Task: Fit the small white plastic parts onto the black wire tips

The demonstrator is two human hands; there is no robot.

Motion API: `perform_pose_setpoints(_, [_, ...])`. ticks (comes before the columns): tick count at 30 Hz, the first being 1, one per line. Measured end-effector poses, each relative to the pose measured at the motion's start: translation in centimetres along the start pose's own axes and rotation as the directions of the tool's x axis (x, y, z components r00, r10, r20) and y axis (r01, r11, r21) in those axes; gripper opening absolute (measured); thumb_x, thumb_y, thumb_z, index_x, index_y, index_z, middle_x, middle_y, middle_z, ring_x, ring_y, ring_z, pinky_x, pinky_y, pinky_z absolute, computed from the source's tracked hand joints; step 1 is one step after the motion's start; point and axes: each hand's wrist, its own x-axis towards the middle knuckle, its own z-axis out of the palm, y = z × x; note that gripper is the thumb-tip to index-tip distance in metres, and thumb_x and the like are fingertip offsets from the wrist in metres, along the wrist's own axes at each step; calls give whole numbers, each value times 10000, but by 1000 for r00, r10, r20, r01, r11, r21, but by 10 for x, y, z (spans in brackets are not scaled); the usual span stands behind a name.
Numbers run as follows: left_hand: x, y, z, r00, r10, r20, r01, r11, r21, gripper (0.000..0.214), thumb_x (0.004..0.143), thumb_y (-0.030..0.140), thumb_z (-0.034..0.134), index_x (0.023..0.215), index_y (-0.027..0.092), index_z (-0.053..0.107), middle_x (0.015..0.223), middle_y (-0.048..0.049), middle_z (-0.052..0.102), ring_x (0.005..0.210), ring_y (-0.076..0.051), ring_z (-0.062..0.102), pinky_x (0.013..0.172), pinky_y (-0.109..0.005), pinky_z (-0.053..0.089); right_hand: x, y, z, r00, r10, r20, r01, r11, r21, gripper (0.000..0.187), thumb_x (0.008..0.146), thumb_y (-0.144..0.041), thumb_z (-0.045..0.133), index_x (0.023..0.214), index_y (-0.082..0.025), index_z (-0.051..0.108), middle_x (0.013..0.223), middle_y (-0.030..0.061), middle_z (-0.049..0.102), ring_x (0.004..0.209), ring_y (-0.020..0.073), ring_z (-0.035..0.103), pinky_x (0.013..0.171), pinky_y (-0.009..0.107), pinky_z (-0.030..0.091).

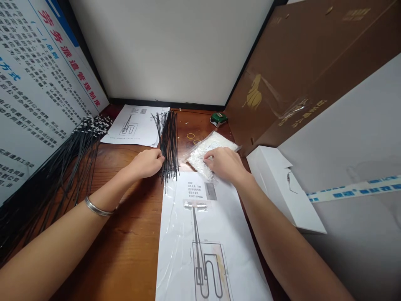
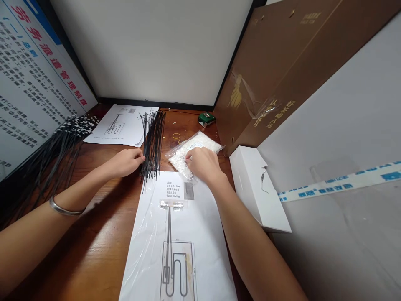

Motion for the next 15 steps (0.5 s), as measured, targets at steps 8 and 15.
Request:
perform_pose_setpoints(8, [-4, -3, -1, 997, -65, -42, 40, 899, -436, 202, 779, 271, 490, 613, 180, 561, 644, -34, 610, 594, -156, 519, 536, -260, 351, -2, -4, -3, 1000, -15, 7, 16, 995, -94, 236, 813, -177, 512, 816, -214, 745, 820, 79, 730, 785, 229, 636, 579, 290, 340])
perform_pose_setpoints(15, [-42, 4, 0, 984, -171, 52, 138, 544, -827, 148, 750, 284, 611, 735, 137, 625, 663, -30, 627, 418, -59, 342, 394, -210, 264, -18, -13, -37, 999, 46, 9, -42, 969, -245, 192, 713, -72, 554, 663, -187, 700, 669, 96, 668, 664, 235, 600, 543, 310, 316])
